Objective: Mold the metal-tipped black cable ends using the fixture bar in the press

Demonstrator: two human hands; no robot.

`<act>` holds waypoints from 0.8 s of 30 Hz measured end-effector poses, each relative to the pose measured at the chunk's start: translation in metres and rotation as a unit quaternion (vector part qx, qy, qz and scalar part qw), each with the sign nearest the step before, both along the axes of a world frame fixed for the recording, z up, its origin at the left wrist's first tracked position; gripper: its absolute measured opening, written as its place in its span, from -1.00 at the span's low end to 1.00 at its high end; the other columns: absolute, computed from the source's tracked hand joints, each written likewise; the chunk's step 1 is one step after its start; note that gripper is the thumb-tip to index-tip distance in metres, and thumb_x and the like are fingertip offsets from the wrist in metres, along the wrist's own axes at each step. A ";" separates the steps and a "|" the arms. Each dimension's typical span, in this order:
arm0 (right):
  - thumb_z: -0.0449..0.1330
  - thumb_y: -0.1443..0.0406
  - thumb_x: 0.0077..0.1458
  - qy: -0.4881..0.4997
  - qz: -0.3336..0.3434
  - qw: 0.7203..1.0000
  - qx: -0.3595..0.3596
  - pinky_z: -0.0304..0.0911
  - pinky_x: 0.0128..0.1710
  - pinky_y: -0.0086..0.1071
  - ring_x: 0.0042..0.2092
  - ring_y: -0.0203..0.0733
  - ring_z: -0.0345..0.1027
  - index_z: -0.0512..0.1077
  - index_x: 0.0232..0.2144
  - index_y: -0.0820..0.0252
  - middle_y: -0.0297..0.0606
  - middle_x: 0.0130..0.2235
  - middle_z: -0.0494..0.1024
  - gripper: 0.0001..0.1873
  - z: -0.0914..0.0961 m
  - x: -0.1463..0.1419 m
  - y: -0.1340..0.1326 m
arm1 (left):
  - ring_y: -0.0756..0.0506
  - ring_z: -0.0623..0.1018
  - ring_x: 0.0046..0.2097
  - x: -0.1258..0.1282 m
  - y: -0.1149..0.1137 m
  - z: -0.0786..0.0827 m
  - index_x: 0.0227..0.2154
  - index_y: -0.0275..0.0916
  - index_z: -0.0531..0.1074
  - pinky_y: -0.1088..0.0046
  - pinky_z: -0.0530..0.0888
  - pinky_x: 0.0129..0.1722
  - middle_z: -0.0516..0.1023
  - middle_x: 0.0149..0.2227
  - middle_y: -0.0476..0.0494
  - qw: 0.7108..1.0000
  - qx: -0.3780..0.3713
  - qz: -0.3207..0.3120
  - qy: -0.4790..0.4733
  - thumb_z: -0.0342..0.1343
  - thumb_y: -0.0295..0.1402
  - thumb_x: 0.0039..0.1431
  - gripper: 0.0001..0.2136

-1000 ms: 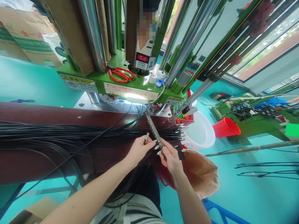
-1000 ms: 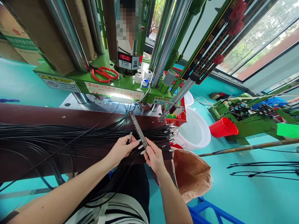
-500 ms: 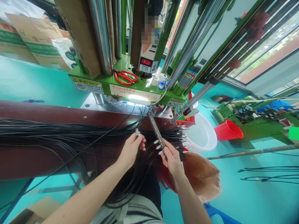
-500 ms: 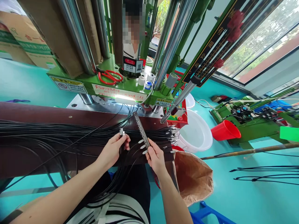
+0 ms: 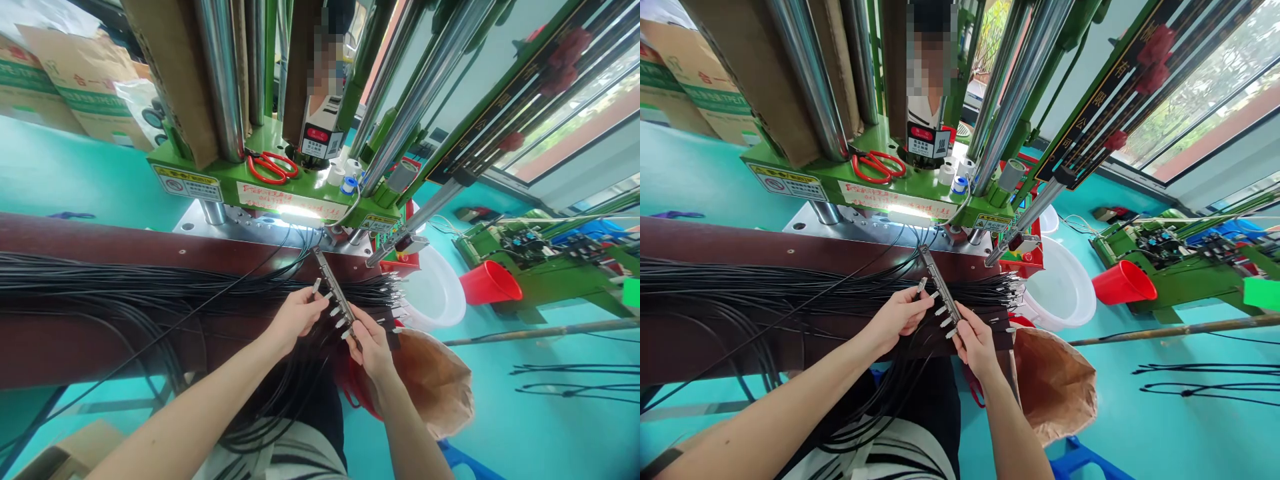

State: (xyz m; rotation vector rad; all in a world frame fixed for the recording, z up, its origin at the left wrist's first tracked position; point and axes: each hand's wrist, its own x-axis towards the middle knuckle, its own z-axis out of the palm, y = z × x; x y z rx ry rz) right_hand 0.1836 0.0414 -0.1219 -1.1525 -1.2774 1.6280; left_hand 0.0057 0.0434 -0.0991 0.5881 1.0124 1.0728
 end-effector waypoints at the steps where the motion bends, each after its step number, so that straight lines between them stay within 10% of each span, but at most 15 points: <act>1: 0.10 0.15 0.07 -0.001 0.002 1.000 -0.003 -0.16 -0.77 -0.58 -0.73 -0.52 -0.10 0.25 0.05 0.23 -0.50 -0.70 0.21 -0.49 0.000 0.000 0.000 | 0.19 -0.09 -0.72 -0.001 0.001 0.000 -0.57 -0.21 0.12 0.64 -0.18 -0.72 -0.02 -0.77 0.24 1.000 -0.004 -0.002 0.001 0.14 -0.23 -0.10 -0.72; 18: 0.11 0.10 0.04 -0.062 -0.001 0.997 0.039 -0.14 -0.75 -0.58 -0.69 -0.49 -0.06 0.26 0.06 0.22 -0.47 -0.66 0.20 -0.45 0.004 -0.004 -0.003 | 0.16 -0.06 -0.73 -0.003 0.001 0.004 -0.61 -0.20 0.11 0.60 -0.14 -0.72 -0.02 -0.77 0.23 0.998 -0.001 0.002 0.068 0.10 -0.27 -0.10 -0.75; 24: 0.16 0.13 0.00 -0.025 -0.042 0.999 0.011 -0.15 -0.75 -0.60 -0.66 -0.50 -0.04 0.34 -0.02 0.16 -0.41 -0.58 0.26 -0.51 0.003 -0.005 -0.004 | 0.09 0.17 -0.62 -0.006 0.000 0.004 -0.54 -0.21 0.17 0.57 0.15 -0.59 0.16 -0.67 0.13 0.965 0.140 0.082 0.207 -0.11 -0.17 0.10 -0.77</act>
